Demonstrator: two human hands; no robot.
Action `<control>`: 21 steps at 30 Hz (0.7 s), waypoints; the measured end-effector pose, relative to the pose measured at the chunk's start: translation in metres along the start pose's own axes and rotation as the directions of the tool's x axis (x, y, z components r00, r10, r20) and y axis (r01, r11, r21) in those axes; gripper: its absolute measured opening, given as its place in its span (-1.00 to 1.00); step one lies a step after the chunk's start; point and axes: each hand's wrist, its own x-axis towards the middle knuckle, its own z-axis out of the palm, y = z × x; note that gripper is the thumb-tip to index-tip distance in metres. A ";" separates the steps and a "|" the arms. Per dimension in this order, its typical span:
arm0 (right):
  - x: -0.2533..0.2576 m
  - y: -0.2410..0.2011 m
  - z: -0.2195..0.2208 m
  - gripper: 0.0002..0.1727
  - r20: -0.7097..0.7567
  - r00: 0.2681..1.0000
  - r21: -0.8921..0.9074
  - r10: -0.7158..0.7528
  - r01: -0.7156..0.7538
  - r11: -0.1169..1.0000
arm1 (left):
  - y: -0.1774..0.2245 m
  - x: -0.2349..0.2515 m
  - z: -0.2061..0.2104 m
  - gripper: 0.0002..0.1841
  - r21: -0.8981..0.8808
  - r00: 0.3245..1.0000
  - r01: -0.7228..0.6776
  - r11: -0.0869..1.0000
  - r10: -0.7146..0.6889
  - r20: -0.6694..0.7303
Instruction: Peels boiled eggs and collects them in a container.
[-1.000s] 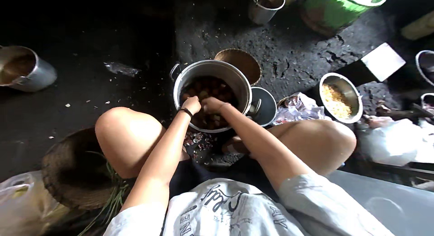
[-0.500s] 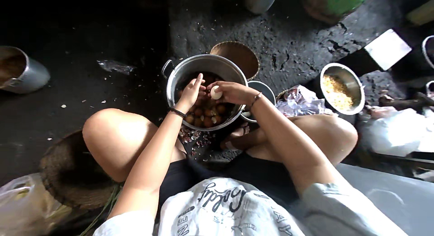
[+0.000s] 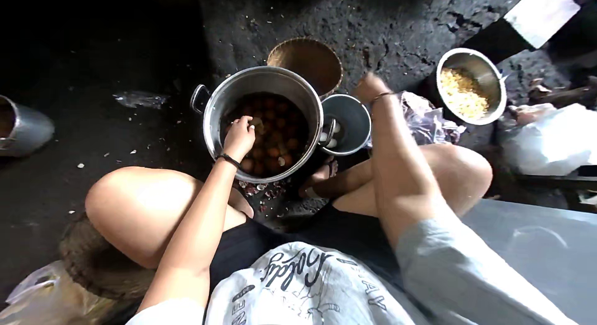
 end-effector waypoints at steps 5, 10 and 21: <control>0.022 0.070 0.133 -0.30 0.110 0.939 0.068 0.327 -0.335 0.940 | -0.010 0.001 0.007 -0.67 0.161 0.996 0.043 0.986 -0.055 0.066; 0.012 0.073 0.149 -0.20 0.053 0.938 -0.010 0.343 -0.343 0.939 | -0.015 0.004 0.011 -0.71 0.310 0.976 0.036 0.950 -0.100 0.193; -0.067 -0.129 -0.004 -0.73 0.051 0.827 -0.144 -0.560 0.561 0.815 | 0.001 0.001 0.004 -0.76 0.342 0.969 -0.098 0.935 0.011 0.248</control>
